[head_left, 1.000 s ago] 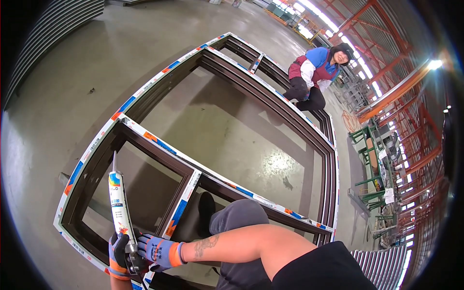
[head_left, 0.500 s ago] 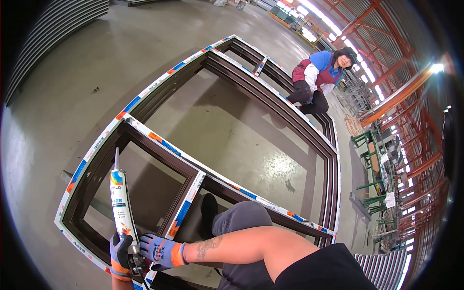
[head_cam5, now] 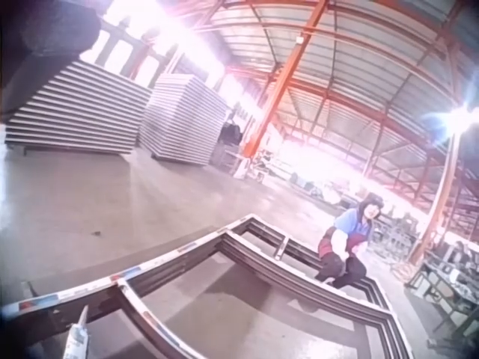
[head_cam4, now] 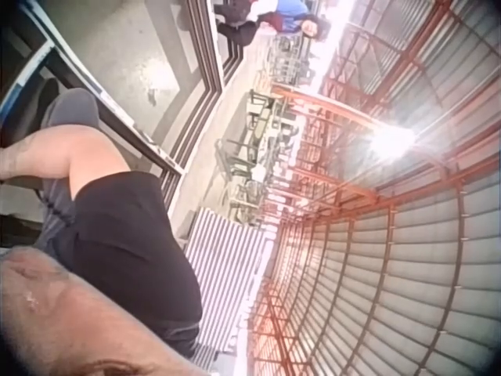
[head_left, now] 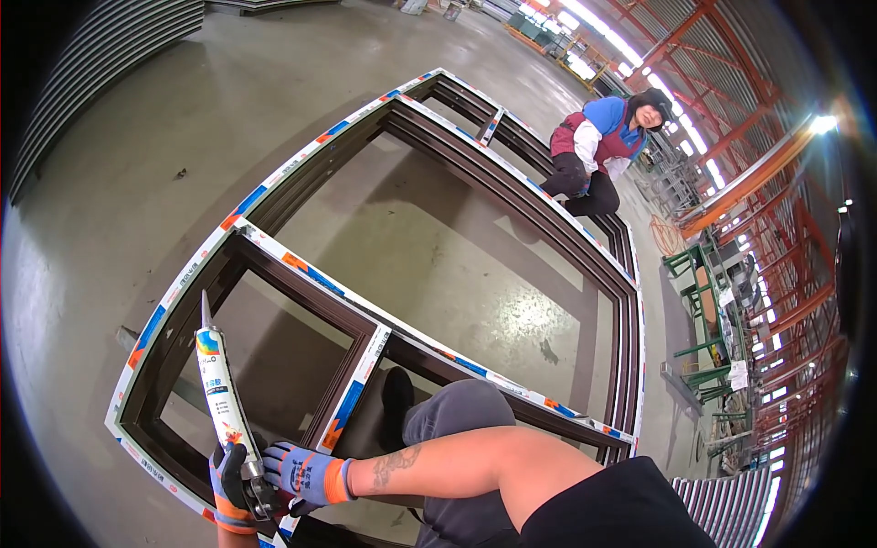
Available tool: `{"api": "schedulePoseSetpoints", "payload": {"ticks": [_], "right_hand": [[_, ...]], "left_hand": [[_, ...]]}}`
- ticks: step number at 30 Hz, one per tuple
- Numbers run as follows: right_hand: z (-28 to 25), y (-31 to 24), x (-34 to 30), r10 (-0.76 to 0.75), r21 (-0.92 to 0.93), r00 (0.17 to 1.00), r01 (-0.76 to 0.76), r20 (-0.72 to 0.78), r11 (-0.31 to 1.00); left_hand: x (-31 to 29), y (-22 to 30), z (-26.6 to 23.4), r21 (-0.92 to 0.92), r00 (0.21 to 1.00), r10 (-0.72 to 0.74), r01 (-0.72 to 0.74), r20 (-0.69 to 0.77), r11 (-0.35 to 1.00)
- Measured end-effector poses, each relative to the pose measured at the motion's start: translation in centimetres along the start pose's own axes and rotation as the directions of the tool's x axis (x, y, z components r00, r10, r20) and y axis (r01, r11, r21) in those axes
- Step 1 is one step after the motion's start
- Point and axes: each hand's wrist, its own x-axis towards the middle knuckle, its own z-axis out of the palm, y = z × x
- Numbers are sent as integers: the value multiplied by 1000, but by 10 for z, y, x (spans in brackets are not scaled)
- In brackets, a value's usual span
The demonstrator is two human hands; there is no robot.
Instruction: Applying sealant to window frame joints using a caulking gun.
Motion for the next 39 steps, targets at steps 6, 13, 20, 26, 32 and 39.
{"api": "schedulePoseSetpoints", "payload": {"ticks": [6, 13, 20, 26, 32, 39], "right_hand": [[-7, -3, 3, 16, 58, 1000, -17, 13, 998], [-5, -2, 3, 43, 47, 997, -46, 68, 998], [-3, -2, 4, 7, 46, 999, -5, -36, 999], [1, 0, 4, 19, 47, 999, -18, -26, 999], [-3, -4, 3, 29, 50, 998, -26, -58, 998], [-16, -11, 3, 54, 65, 996, -49, -75, 997]], "left_hand": [[-2, 1, 1, -21, 1000, 19, -19, -25, 1000], [-2, 0, 1, -7, 999, 30, -30, -16, 1000], [-3, 3, 2, 2, 999, 30, -30, -17, 1000], [-5, 7, 10, -64, 998, 25, -28, -56, 998], [-6, 10, 9, -122, 999, -9, 4, -42, 993], [-10, 14, 16, -357, 994, -38, 0, -98, 934]]}}
